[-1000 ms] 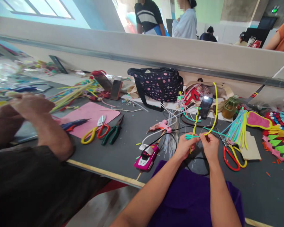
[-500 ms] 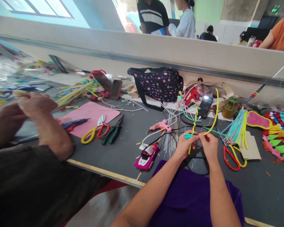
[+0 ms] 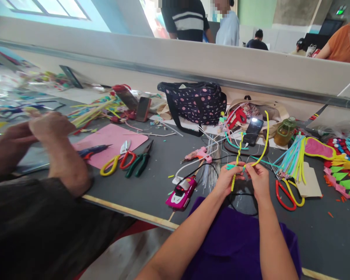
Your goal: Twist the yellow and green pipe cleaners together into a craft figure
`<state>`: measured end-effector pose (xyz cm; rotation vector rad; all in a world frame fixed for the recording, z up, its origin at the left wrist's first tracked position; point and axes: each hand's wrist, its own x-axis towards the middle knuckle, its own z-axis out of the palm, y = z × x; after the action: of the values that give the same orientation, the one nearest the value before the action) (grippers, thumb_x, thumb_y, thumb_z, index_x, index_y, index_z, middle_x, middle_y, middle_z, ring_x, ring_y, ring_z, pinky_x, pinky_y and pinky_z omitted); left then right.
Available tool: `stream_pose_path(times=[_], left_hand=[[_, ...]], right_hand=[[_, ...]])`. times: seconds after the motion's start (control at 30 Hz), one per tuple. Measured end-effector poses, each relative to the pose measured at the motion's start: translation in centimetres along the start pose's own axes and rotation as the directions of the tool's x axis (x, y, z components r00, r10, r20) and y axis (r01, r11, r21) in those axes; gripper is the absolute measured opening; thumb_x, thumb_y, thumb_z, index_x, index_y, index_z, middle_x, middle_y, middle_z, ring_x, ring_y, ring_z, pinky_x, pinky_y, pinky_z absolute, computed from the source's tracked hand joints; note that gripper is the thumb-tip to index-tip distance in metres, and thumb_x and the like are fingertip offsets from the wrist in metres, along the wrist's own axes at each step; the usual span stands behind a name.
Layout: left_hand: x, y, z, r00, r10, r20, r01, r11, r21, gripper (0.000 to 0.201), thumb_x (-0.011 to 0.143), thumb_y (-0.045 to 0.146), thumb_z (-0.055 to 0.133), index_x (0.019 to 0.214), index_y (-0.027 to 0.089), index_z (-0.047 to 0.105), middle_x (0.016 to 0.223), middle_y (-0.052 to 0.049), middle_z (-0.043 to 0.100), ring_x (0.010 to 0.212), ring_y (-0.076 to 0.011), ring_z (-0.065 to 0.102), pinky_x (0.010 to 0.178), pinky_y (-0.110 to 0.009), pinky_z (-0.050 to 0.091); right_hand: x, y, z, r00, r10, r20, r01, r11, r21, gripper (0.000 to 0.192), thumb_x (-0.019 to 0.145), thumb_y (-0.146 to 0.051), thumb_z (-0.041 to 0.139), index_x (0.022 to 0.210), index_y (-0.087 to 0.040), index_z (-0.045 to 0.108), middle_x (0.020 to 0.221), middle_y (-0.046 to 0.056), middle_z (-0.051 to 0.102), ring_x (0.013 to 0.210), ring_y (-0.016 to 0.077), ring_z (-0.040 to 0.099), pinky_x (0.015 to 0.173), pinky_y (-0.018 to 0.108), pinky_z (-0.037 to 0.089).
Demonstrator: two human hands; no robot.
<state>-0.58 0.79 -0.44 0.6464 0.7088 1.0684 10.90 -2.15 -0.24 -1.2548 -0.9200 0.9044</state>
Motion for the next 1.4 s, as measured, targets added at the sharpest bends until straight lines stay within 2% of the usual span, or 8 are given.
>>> stream_pose_path(times=[0.47,0.6,0.7,0.8,0.9,1.03,1.17,1.4], left_hand=[[0.4,0.0,-0.5,0.986,-0.118,0.117,0.128,0.989,-0.079,0.041,0.058,0.021,0.079,0.095,0.011,0.066,0.067,-0.001,0.062,0.053,-0.0089,0.056,0.052,-0.023,0.053],[0.5,-0.2,-0.4,0.995,-0.047,0.086,0.051,0.998,-0.041,0.045,0.064,0.036,0.076,0.101,0.014,0.064,0.074,-0.002,0.063,0.056,-0.0115,0.058,0.054,-0.027,0.053],[0.4,-0.2,-0.3,0.982,0.162,-0.099,-0.157,0.986,0.054,0.041,0.068,0.041,0.072,0.1,0.017,0.061,0.083,-0.002,0.062,0.068,-0.013,0.059,0.059,-0.025,0.05],[-0.2,0.0,-0.3,0.849,0.484,-0.213,-0.417,0.861,0.292,0.032,0.07,0.037,0.072,0.094,0.02,0.061,0.093,-0.004,0.059,0.08,-0.0138,0.056,0.067,-0.023,0.046],[-1.0,0.2,-0.1,0.761,0.643,-0.079,-0.526,0.684,0.505,0.018,0.074,0.034,0.069,0.084,0.02,0.064,0.091,-0.005,0.057,0.079,-0.0151,0.053,0.069,-0.025,0.044],[-1.5,-0.2,0.3,0.753,0.635,0.172,-0.595,0.547,0.589,0.012,0.077,0.033,0.067,0.082,0.022,0.069,0.087,-0.007,0.058,0.079,-0.0179,0.054,0.069,-0.027,0.044],[-1.1,-1.0,0.4,0.695,0.62,0.363,-0.666,0.366,0.65,0.016,0.083,0.03,0.061,0.094,0.023,0.07,0.092,-0.008,0.06,0.083,-0.0176,0.056,0.074,-0.028,0.045],[0.1,-2.2,-0.5,0.581,0.684,0.442,-0.699,0.141,0.701,0.015,0.086,0.028,0.057,0.093,0.021,0.068,0.088,-0.006,0.061,0.084,-0.0172,0.057,0.076,-0.029,0.047]], right_hand=[[0.1,0.2,0.2,0.999,0.006,-0.036,-0.003,0.997,0.071,0.03,0.067,-0.045,0.071,0.076,-0.017,0.065,0.061,-0.001,0.059,0.054,0.0118,0.05,0.051,0.024,0.039],[0.3,0.1,-0.1,0.995,-0.031,-0.092,0.038,0.997,0.072,0.027,0.068,-0.043,0.071,0.074,-0.017,0.064,0.058,-0.003,0.057,0.052,0.0105,0.046,0.05,0.023,0.037],[0.4,0.0,-0.3,0.991,-0.064,-0.121,0.075,0.994,0.085,0.025,0.068,-0.041,0.071,0.072,-0.017,0.064,0.056,-0.004,0.054,0.05,0.0095,0.043,0.049,0.023,0.034],[0.5,-0.1,-0.3,0.986,-0.087,-0.139,0.101,0.991,0.092,0.025,0.068,-0.04,0.071,0.072,-0.017,0.064,0.056,-0.004,0.053,0.05,0.009,0.041,0.049,0.022,0.033],[0.4,0.0,-0.3,0.983,-0.111,-0.147,0.127,0.987,0.102,0.024,0.069,-0.039,0.071,0.074,-0.016,0.064,0.057,-0.005,0.053,0.05,0.0085,0.041,0.049,0.022,0.032],[0.3,0.3,-0.3,0.981,-0.131,-0.14,0.147,0.983,0.109,0.025,0.069,-0.039,0.071,0.075,-0.016,0.064,0.057,-0.005,0.053,0.05,0.0084,0.041,0.049,0.022,0.033],[0.3,1.0,-0.3,0.983,-0.132,-0.129,0.149,0.981,0.126,0.028,0.068,-0.041,0.071,0.074,-0.015,0.064,0.061,-0.003,0.056,0.051,0.0085,0.041,0.05,0.022,0.033],[0.5,2.3,-0.3,0.979,-0.137,-0.154,0.164,0.97,0.18,0.026,0.066,-0.038,0.075,0.075,-0.015,0.068,0.059,-0.004,0.055,0.05,0.0079,0.039,0.049,0.023,0.03]])
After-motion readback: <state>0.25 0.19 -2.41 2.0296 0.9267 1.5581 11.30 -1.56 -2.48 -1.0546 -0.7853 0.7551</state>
